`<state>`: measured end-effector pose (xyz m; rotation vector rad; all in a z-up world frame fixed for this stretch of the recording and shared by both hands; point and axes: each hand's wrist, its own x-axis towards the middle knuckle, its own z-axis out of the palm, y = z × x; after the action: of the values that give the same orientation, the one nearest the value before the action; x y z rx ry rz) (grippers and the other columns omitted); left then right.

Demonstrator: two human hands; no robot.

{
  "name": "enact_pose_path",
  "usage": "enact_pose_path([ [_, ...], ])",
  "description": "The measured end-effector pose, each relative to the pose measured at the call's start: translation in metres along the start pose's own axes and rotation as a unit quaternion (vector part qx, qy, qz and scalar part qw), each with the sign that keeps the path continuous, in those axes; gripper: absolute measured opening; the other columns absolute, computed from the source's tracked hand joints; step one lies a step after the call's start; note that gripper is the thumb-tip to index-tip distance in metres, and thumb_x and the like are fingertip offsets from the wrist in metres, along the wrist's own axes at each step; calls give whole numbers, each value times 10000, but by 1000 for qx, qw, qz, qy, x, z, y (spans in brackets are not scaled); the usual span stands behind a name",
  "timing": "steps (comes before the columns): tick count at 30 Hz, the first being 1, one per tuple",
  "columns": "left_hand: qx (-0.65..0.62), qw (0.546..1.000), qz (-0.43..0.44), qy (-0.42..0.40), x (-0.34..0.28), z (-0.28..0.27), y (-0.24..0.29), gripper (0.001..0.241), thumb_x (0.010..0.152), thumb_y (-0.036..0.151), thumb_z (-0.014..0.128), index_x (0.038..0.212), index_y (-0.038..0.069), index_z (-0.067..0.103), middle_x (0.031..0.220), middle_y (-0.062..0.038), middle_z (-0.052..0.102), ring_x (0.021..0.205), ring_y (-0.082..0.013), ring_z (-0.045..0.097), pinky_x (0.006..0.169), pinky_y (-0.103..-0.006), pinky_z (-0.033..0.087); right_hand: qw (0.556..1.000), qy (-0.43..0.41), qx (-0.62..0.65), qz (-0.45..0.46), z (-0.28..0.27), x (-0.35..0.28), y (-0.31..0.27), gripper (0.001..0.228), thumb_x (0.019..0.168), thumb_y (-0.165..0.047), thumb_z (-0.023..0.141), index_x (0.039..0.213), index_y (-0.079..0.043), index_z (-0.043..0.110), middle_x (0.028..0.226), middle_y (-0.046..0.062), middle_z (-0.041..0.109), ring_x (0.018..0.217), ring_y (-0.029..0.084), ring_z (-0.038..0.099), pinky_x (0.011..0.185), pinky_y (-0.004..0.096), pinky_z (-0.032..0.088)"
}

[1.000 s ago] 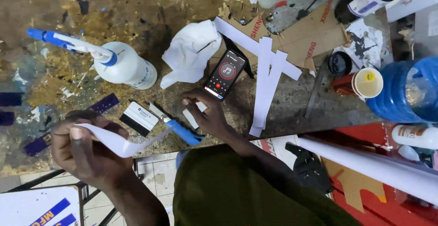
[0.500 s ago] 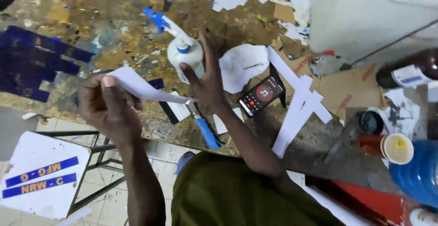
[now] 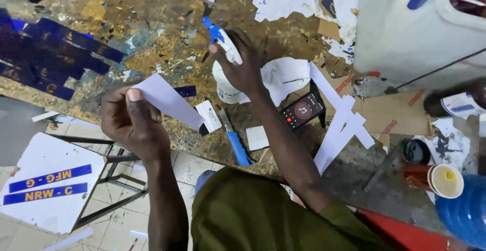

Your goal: Inspecting and cleaning blue sign strips with yellow lettering on a workbench using a spray bottle.

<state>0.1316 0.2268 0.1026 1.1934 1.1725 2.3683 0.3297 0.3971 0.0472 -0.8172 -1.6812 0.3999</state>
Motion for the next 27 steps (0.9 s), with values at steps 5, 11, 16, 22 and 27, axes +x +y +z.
enact_pose_path([
  [5,18,1000,21,-6,0,-22,17,234,1179,128,641,1143,-104,640,674,-138,547,448,-143,556,490,-263,457,992,-21,119,23,-42,3,-87,429,1185,-406,727,1483,-98,712,1396,143,754,1363,355,727,1227,521,511],
  [11,18,999,29,-16,6,-53,30,268,1164,185,671,1105,-77,667,764,-147,588,538,-143,566,564,-290,503,978,-90,188,23,-68,-25,-177,617,1242,-431,621,1715,-68,461,1643,245,644,1594,349,571,1338,561,458],
  [16,11,999,19,-24,5,-83,47,252,1136,188,718,1066,-52,698,835,-109,586,765,-144,573,741,-314,499,974,-118,192,32,-50,-93,-220,658,1204,-436,635,1686,-8,501,1545,279,691,1522,426,624,1328,615,441],
  [22,-24,991,-131,-26,-2,-146,57,213,1126,197,688,1078,-9,717,887,-94,650,827,-139,667,783,-321,658,968,-154,179,80,-10,-178,-287,755,1094,-516,693,1622,12,577,1477,276,733,1369,477,712,1164,619,561],
  [27,-18,979,-197,-43,-13,-189,71,213,1154,177,676,1095,-22,722,902,-92,666,871,-135,691,806,-370,697,952,-160,232,124,27,-225,-329,771,1105,-480,664,1622,82,553,1180,261,806,1117,383,811,952,549,661],
])
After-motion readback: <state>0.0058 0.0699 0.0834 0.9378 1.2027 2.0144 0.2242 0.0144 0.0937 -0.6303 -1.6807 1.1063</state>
